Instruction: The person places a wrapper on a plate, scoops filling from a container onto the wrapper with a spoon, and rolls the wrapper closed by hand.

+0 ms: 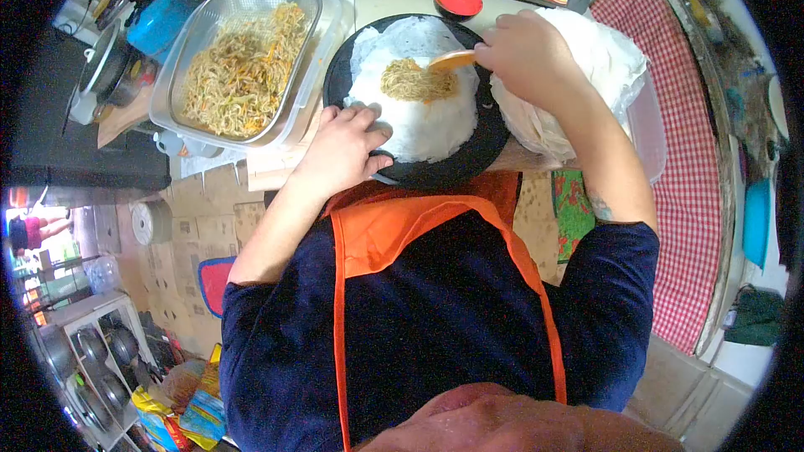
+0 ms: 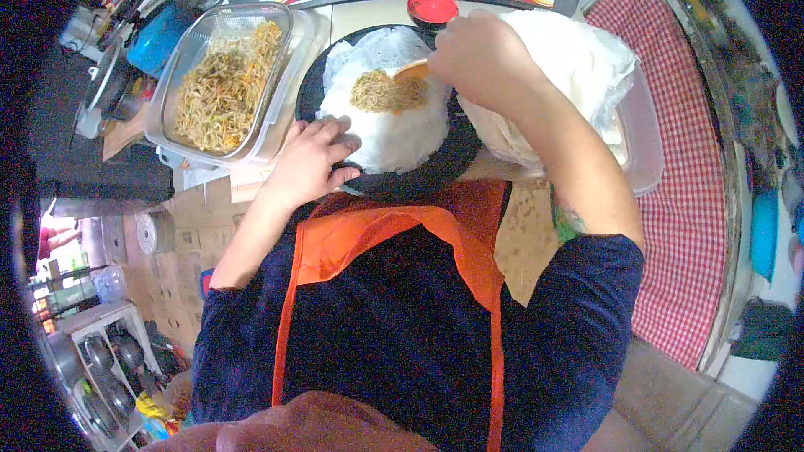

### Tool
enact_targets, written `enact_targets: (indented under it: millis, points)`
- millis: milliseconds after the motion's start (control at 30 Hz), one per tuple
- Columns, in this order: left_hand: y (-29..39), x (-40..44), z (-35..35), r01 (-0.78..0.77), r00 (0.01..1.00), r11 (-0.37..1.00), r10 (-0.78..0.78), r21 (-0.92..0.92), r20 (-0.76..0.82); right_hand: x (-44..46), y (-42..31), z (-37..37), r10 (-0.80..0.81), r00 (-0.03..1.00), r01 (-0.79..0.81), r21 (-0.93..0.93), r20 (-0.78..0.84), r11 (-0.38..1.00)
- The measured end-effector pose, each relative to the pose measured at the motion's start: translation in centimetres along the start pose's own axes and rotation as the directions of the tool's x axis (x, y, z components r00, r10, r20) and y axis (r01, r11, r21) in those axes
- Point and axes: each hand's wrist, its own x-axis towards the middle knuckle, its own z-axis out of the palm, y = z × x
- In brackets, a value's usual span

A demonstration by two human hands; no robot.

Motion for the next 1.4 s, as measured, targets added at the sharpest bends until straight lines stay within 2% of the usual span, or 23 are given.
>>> enact_targets:
  millis: [67,133,267,367,433,467,533,567,633,700,767,867,967,1033,1067,1100,1167,1200,1233,1267,1300,1367,1400]
  points:
    - [0.0,0.1,0.0,-0.014,1.000,1.000,0.014,0.023,-0.005,0.0,0.2,0.2,0.012,1.000,-0.012,-0.026,-0.006,1.000]
    - [0.0,0.3,0.0,-0.015,1.000,1.000,0.015,0.023,0.006,0.6,0.0,1.6,0.035,0.966,-0.029,0.026,-0.256,0.999]
    - [0.2,0.4,-0.2,0.002,1.000,1.000,-0.003,0.030,0.029,2.4,-1.9,1.8,0.078,0.959,-0.043,0.133,-0.271,0.990]
    - [0.3,0.2,-0.4,0.018,0.998,0.999,-0.021,0.047,0.059,2.9,-2.8,1.2,0.001,0.979,0.031,0.152,-0.202,0.988]
    - [0.2,0.2,-0.3,0.016,0.999,0.999,-0.018,0.041,0.048,3.0,-2.4,0.1,0.035,0.948,0.004,0.123,-0.315,0.992]
    - [0.1,0.1,-0.2,0.011,0.999,0.999,-0.012,0.034,0.037,3.3,-2.2,-0.2,0.035,0.949,0.005,0.124,-0.314,0.992]
    - [0.0,0.1,-0.2,0.014,0.999,0.999,-0.015,0.031,0.044,4.5,-1.2,-0.5,0.146,0.887,-0.107,0.113,-0.438,0.988]
    - [0.0,0.2,-0.2,0.017,0.999,0.999,-0.019,0.029,0.051,5.5,-1.1,-0.4,0.148,0.886,-0.110,0.111,-0.439,0.988]
    - [0.0,0.3,-0.2,0.020,0.999,1.000,-0.021,0.021,0.046,7.9,-1.4,-0.6,0.151,0.707,-0.016,0.198,-0.691,0.980]
    - [0.1,0.4,-0.3,0.024,0.999,1.000,-0.025,0.016,0.044,10.7,-2.9,-1.9,0.154,0.816,0.027,0.303,-0.558,0.953]
    - [0.1,0.5,-0.5,0.041,0.997,0.999,-0.041,0.000,0.066,13.2,-4.4,-2.5,0.055,0.849,0.056,0.193,-0.526,0.980]
    - [0.1,0.5,-0.4,0.062,0.995,0.997,-0.060,-0.034,0.078,16.8,-7.6,-1.7,0.087,0.816,0.034,0.199,-0.572,0.979]
    - [0.0,0.2,0.1,0.056,0.997,0.998,-0.055,-0.019,0.050,18.8,-9.7,-0.9,0.114,0.828,-0.015,0.182,-0.550,0.983]
    - [0.0,0.1,0.0,0.037,0.999,0.999,-0.036,-0.021,0.039,19.2,-10.2,-0.5,0.125,0.840,0.011,0.248,-0.527,0.969]
    - [0.0,0.1,-0.1,0.023,1.000,0.999,-0.022,-0.030,0.022,18.9,-10.3,0.1,0.163,0.844,0.034,0.353,-0.512,0.935]
    - [-0.5,0.1,0.3,0.012,1.000,1.000,-0.012,-0.027,0.025,18.0,-10.3,0.0,0.173,0.843,0.023,0.356,-0.510,0.934]
    - [-1.5,0.2,1.6,0.051,0.989,0.979,-0.078,-0.200,-0.129,15.1,-10.0,-0.1,0.503,0.664,0.040,0.699,-0.553,0.714]
    - [-1.7,0.5,1.7,0.048,0.989,0.978,-0.075,-0.203,-0.129,13.1,-9.5,0.3,0.598,0.669,-0.016,0.796,-0.441,0.605]
    - [-1.8,0.8,1.6,0.151,0.968,0.982,-0.170,-0.113,-0.183,11.0,-8.7,0.9,0.674,0.667,-0.071,0.873,-0.318,0.482]
    - [-1.8,1.0,1.7,0.260,0.935,0.965,-0.259,-0.028,-0.242,9.7,-8.6,3.8,0.747,0.583,-0.065,0.899,-0.318,0.434]
    - [-1.8,1.2,1.8,0.262,0.935,0.964,-0.263,-0.033,-0.240,8.5,-8.9,7.2,0.813,0.493,-0.054,0.922,-0.310,0.384]
    - [-1.8,1.9,2.2,0.332,0.929,0.909,-0.269,0.251,-0.254,4.9,-9.6,9.9,0.790,0.609,-0.391,0.838,-0.074,0.380]
    - [-2.1,2.2,2.6,0.341,0.928,0.891,-0.269,0.301,-0.257,3.9,-10.1,10.9,0.789,0.610,-0.395,0.837,-0.070,0.379]
